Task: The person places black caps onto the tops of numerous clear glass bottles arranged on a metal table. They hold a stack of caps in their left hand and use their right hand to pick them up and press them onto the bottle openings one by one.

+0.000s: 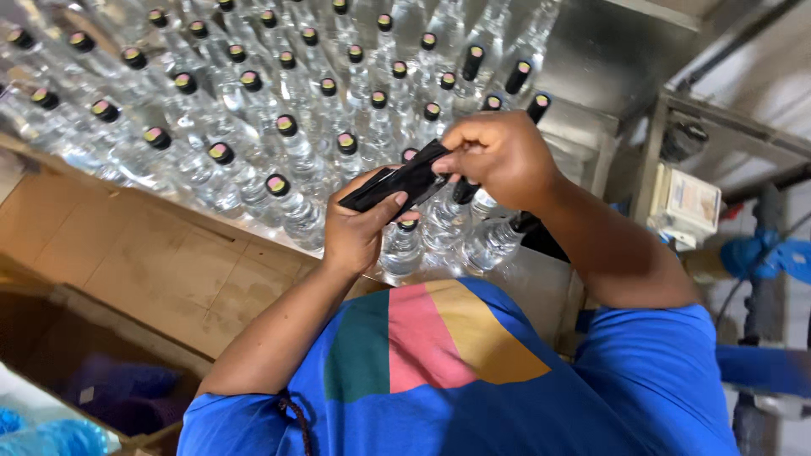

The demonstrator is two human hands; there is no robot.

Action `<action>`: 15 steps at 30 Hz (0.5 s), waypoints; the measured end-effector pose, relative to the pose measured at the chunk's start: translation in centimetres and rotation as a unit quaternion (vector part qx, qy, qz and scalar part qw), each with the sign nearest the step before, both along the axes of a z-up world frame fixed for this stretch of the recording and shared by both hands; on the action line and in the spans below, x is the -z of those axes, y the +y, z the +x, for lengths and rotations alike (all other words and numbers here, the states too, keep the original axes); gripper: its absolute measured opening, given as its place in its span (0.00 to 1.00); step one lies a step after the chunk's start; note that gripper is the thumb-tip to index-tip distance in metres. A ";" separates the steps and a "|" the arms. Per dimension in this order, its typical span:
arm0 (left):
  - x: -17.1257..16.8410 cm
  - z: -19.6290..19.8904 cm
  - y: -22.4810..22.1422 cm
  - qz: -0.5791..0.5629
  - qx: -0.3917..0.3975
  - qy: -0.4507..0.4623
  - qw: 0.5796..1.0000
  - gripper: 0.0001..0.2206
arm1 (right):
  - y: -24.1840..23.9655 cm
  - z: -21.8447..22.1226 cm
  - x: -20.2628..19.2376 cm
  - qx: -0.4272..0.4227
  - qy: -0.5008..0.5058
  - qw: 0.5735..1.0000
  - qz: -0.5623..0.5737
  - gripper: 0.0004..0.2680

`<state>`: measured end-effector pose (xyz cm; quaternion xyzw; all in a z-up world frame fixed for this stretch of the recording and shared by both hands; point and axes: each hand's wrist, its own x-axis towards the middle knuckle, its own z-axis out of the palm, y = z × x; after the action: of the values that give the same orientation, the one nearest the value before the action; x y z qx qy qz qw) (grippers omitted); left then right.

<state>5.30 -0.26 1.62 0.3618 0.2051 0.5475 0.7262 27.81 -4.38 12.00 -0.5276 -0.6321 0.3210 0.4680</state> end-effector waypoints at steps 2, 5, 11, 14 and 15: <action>-0.2 -0.2 -0.3 -0.005 -0.024 0.005 1.000 0.18 | 0.4 -0.5 0.0 0.002 -0.036 0.999 0.039 0.04; -0.2 -0.4 -0.4 -0.020 -0.058 0.004 0.998 0.18 | 0.7 -1.8 0.0 0.007 -0.057 0.994 0.089 0.06; -0.8 -0.9 -0.9 -0.015 -0.083 0.014 0.996 0.17 | 0.6 -3.5 -1.1 -0.050 -0.008 0.998 0.036 0.16; -0.8 -1.0 -1.1 -0.005 -0.071 0.018 0.997 0.18 | 1.7 -3.0 0.1 -0.067 0.009 0.997 0.034 0.12; -0.9 -1.1 -1.2 -0.002 -0.062 0.014 0.998 0.19 | 2.1 -2.6 0.6 -0.061 0.006 0.997 0.049 0.06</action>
<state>4.25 -1.47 2.54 0.3543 0.2384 0.5861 0.6885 25.16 -2.25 11.38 -0.4626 -0.6751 0.3210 0.4766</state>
